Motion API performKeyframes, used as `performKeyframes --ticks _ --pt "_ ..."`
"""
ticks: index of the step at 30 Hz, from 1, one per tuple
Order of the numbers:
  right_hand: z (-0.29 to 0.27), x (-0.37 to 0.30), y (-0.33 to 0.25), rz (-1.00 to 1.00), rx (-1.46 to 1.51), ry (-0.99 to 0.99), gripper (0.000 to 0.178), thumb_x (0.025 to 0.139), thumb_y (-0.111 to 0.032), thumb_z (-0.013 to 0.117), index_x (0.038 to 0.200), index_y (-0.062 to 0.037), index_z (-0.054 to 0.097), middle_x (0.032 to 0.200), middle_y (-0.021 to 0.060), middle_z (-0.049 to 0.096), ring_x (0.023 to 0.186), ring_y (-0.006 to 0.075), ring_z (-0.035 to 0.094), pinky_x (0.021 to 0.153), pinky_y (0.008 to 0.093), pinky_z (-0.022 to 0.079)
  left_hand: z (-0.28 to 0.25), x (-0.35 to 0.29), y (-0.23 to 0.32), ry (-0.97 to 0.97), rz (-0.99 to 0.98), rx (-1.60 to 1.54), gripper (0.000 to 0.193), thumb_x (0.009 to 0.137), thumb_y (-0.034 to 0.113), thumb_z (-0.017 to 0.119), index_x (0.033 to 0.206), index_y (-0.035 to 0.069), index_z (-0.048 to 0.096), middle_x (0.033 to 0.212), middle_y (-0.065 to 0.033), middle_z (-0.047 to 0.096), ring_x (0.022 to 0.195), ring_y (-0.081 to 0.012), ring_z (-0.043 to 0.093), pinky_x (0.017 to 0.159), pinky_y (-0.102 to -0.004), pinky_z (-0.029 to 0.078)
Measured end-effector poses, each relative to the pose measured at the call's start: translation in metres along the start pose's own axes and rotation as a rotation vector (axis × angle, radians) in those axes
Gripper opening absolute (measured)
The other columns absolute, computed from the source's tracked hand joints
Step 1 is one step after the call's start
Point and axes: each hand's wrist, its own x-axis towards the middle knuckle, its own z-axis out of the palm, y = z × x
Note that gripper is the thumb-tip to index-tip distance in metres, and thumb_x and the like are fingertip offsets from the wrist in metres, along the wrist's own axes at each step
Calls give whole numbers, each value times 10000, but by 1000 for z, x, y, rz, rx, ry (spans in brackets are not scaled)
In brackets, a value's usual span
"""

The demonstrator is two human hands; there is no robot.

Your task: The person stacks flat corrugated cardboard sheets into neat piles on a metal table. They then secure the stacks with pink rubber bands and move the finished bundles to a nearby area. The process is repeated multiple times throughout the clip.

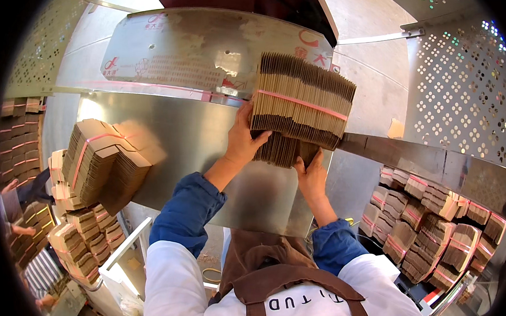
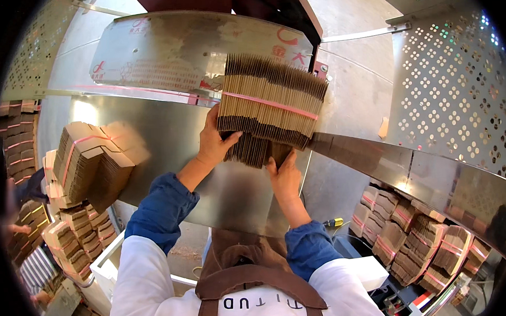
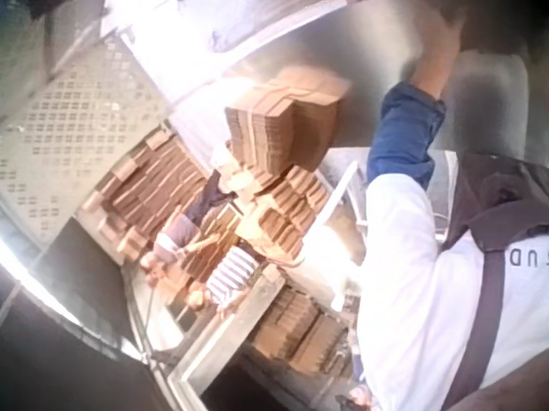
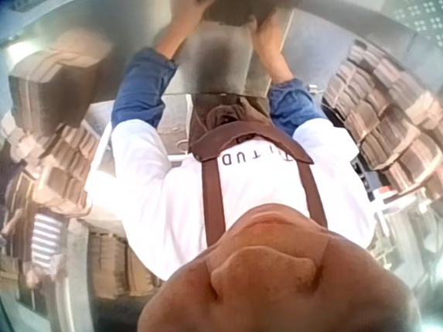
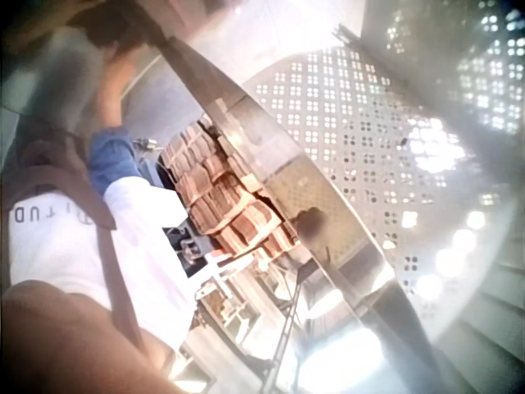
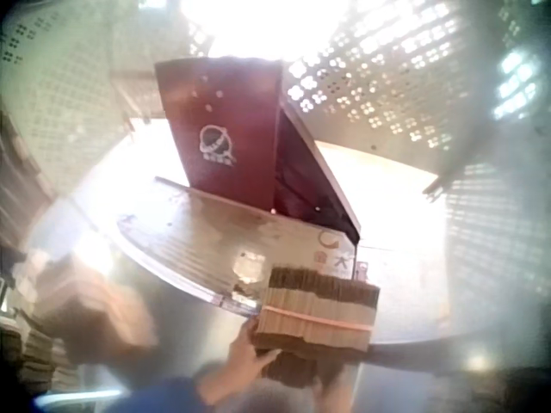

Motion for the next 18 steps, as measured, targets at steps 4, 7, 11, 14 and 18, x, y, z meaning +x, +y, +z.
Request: performKeyframes --ticks 4,7,11,14,18 --pt "0 1 0 21 -18 -5 727 870 -333 625 1348 89 276 894 310 632 741 489 618 623 521 508 -2 2 -1 -49 -43 -58 853 721 206 797 1401 38 310 1372 -187 451 1198 -375 526 957 -415 476" --pt "2 1 5 20 -28 -11 730 869 -339 629 1341 94 280 889 308 633 743 487 618 624 516 509 -2 2 -3 -66 -51 -28 863 720 215 797 1409 45 306 1392 -182 444 1201 -375 526 959 -419 480" --pt "1 0 5 -4 -11 -3 734 878 -322 622 1355 98 255 810 309 625 698 493 606 583 519 485 -2 2 1 -88 -61 9 876 733 243 796 1418 28 295 1332 -176 525 1141 -361 580 930 -409 499" --pt "3 1 8 4 -58 -12 733 879 -321 621 1353 102 256 799 305 627 696 488 611 580 521 486 1 1 -5 -70 -57 -10 879 742 248 792 1426 23 288 1289 -171 568 1110 -354 605 916 -402 509" --pt "4 0 8 -31 -17 20 734 873 -312 628 1350 106 258 820 303 634 716 486 618 595 517 492 0 0 -6 -90 -40 47 892 741 249 791 1435 29 277 1328 -175 538 1140 -353 590 923 -399 506"
